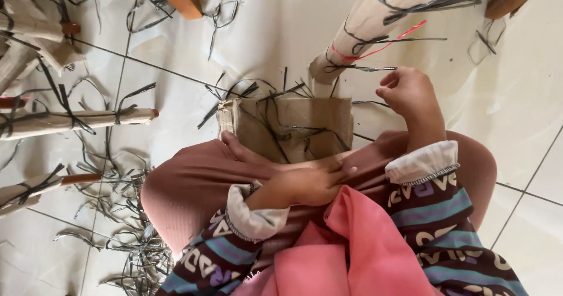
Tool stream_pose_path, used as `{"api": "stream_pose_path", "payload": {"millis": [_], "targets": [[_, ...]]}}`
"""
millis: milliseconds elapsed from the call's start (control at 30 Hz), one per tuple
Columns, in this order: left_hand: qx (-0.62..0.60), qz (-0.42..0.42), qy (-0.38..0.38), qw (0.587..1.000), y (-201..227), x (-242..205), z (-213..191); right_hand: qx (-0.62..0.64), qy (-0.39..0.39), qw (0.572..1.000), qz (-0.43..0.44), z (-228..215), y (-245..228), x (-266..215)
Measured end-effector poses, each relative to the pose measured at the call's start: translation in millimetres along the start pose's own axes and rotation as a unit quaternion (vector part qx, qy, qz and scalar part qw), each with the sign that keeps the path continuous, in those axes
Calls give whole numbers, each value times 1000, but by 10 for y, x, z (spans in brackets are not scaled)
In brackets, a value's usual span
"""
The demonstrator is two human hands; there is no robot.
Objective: Wrapping a wooden chair leg with protective cardboard and securing it with plastic ties for shipping.
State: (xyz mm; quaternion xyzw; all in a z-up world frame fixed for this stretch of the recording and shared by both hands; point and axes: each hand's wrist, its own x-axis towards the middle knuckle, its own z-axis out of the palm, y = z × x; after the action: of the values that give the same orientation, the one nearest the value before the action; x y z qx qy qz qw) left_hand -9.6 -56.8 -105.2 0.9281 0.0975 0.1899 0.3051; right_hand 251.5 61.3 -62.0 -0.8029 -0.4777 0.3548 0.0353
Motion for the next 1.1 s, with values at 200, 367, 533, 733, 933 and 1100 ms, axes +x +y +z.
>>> {"api": "stream_pose_path", "payload": {"millis": [200, 367, 533, 733, 933, 1100], "targets": [[-225, -376, -277, 855, 148, 455, -474, -219, -38, 974, 43, 543, 449, 653], [-141, -406, -333, 839, 121, 501, -710, -251, -82, 963, 59, 1190, 266, 900], [-135, -426, -328, 832, 29, 524, -701, -218, -110, 969, 43, 916, 110, 712], [-214, -447, -280, 822, -199, 592, -898, 300, -92, 949, 42, 142, 14, 300], [-390, -458, -70, 795, -452, 623, -852, 419, -134, 896, -58, -441, -250, -266], [-401, -500, 57, 766, -656, 507, -693, 415, -50, 907, -56, -347, -226, -210]]}}
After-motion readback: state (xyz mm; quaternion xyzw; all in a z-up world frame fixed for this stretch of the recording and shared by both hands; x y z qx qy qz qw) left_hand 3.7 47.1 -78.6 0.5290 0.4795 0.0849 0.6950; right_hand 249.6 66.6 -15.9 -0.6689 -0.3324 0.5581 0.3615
